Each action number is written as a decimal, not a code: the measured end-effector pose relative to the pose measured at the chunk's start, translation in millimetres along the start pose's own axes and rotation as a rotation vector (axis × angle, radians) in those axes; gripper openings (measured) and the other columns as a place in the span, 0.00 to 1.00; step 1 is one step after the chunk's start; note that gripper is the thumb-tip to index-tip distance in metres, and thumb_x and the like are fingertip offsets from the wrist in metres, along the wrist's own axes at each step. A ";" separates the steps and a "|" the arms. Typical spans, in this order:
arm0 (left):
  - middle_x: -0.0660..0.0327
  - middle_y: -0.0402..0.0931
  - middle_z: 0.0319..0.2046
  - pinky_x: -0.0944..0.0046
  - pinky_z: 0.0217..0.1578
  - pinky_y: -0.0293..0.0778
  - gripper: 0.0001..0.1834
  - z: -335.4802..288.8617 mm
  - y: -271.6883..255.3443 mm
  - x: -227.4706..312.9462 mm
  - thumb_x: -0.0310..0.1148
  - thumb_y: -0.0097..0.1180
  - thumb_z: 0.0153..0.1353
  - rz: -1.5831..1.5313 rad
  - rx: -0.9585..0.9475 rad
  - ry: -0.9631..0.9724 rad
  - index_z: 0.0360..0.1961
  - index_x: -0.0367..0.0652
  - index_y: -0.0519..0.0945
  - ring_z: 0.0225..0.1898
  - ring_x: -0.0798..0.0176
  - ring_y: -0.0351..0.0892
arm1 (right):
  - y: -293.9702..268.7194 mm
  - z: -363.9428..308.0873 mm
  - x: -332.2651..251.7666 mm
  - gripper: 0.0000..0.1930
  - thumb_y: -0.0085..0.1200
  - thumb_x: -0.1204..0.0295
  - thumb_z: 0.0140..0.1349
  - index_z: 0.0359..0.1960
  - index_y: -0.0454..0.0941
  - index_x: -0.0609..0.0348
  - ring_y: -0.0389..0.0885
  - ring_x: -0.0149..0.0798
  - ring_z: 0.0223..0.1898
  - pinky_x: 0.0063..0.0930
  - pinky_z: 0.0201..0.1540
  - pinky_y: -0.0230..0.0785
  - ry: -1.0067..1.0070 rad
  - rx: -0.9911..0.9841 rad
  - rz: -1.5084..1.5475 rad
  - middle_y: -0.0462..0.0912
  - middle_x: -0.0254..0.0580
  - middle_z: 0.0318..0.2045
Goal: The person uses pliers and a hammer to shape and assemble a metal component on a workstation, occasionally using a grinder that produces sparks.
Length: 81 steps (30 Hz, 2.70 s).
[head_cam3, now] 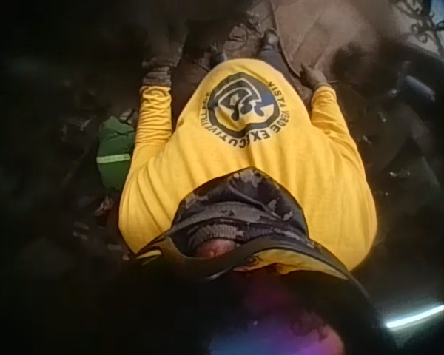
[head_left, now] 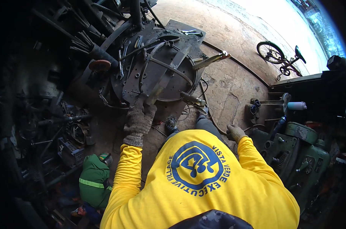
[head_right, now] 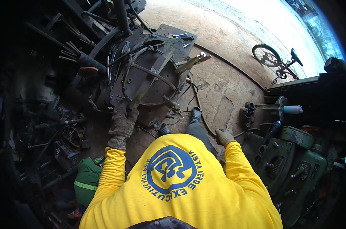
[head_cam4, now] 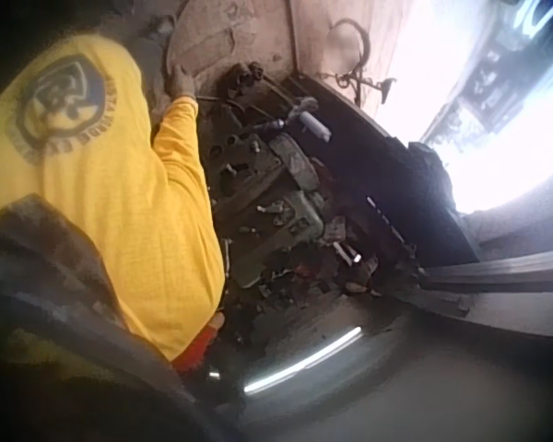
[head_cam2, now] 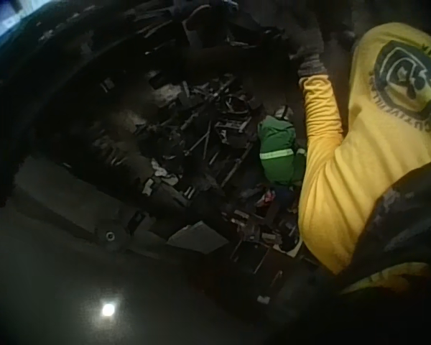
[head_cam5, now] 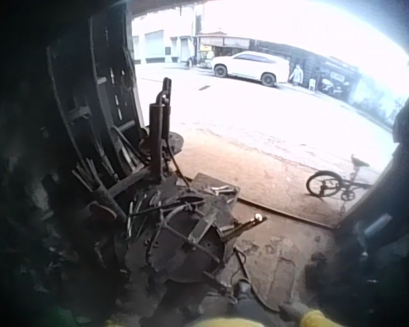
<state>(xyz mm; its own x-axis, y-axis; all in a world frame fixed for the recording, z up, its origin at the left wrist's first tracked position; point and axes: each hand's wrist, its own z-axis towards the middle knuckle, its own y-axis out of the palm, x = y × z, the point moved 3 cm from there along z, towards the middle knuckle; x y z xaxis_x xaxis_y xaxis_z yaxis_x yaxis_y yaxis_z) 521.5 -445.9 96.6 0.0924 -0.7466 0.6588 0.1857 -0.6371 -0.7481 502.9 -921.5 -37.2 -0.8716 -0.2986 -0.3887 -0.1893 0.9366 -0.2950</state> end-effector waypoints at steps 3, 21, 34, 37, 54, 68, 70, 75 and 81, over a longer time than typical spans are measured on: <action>0.42 0.71 0.56 0.48 0.59 0.68 0.33 -2.3 8.7 7.1 0.42 0.66 0.57 0.007 -0.002 -0.078 0.59 0.36 0.72 0.58 0.42 0.72 | -10.3 40.1 18.9 0.16 0.49 0.57 0.69 0.39 0.76 0.58 0.68 0.34 0.17 0.31 0.19 0.60 0.056 -0.139 0.039 0.71 0.35 0.20; 0.53 0.75 0.50 0.59 0.53 0.71 0.36 12.1 52.7 15.6 0.29 0.73 0.51 -0.241 0.282 -0.777 0.57 0.34 0.65 0.50 0.59 0.75 | -108.8 339.2 -61.0 0.25 0.46 0.52 0.66 0.44 0.81 0.64 0.84 0.47 0.31 0.42 0.36 0.74 -0.297 -0.326 -0.712 0.84 0.52 0.30; 0.50 0.69 0.59 0.57 0.59 0.70 0.41 31.2 67.3 41.0 0.24 0.70 0.51 -0.189 0.460 -0.971 0.65 0.33 0.61 0.57 0.55 0.70 | -11.4 364.9 -255.8 0.29 0.47 0.49 0.64 0.53 0.81 0.61 0.86 0.52 0.41 0.41 0.47 0.76 -0.356 -0.397 -0.680 0.85 0.57 0.44; 0.51 0.69 0.59 0.58 0.59 0.69 0.41 12.7 68.2 41.8 0.22 0.70 0.51 -0.145 0.481 -0.997 0.65 0.35 0.62 0.58 0.55 0.71 | 6.5 308.9 -275.5 0.29 0.46 0.49 0.64 0.54 0.80 0.61 0.81 0.52 0.54 0.40 0.56 0.71 -0.198 -0.521 -0.766 0.82 0.61 0.50; 0.48 0.72 0.51 0.54 0.55 0.72 0.39 6.7 77.8 16.2 0.27 0.76 0.44 -0.033 0.512 -0.994 0.56 0.36 0.66 0.54 0.52 0.74 | -38.3 376.0 -246.4 0.18 0.49 0.56 0.68 0.41 0.76 0.61 0.70 0.37 0.16 0.36 0.19 0.62 0.057 -0.596 -0.479 0.72 0.37 0.18; 0.51 0.76 0.46 0.55 0.53 0.73 0.31 -1.1 91.8 -5.9 0.29 0.73 0.46 0.006 0.581 -0.858 0.52 0.38 0.71 0.49 0.53 0.78 | -15.8 330.6 -242.6 0.15 0.48 0.56 0.69 0.36 0.74 0.56 0.69 0.38 0.16 0.37 0.18 0.60 0.028 -0.677 -0.498 0.70 0.36 0.18; 0.52 0.76 0.44 0.55 0.51 0.73 0.31 16.2 87.9 13.9 0.29 0.73 0.46 0.016 0.580 -0.846 0.51 0.38 0.72 0.48 0.53 0.78 | -13.2 318.0 -233.8 0.16 0.48 0.55 0.70 0.37 0.74 0.57 0.68 0.37 0.16 0.36 0.18 0.60 0.015 -0.659 -0.512 0.69 0.36 0.18; 0.55 0.76 0.41 0.57 0.49 0.74 0.30 14.1 85.2 14.6 0.27 0.73 0.45 -0.066 0.631 -0.751 0.50 0.39 0.72 0.44 0.56 0.78 | -8.8 292.8 -218.0 0.18 0.48 0.55 0.70 0.37 0.75 0.59 0.68 0.36 0.16 0.36 0.19 0.61 -0.019 -0.678 -0.614 0.70 0.35 0.19; 0.55 0.76 0.49 0.59 0.55 0.72 0.36 6.2 80.8 18.0 0.28 0.74 0.45 -0.314 0.532 -0.806 0.56 0.40 0.70 0.53 0.57 0.76 | -3.8 280.3 -220.0 0.12 0.47 0.59 0.70 0.35 0.70 0.53 0.67 0.37 0.14 0.36 0.17 0.60 0.053 -0.724 -0.611 0.67 0.34 0.18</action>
<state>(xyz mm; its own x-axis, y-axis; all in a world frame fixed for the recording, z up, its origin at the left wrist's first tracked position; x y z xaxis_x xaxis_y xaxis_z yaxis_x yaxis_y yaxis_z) 544.2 -509.6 48.5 0.5607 -0.0837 0.8238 0.7079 -0.4677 -0.5293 822.1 -910.8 -195.3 -0.5449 -0.7828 -0.3005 -0.8384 0.5125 0.1854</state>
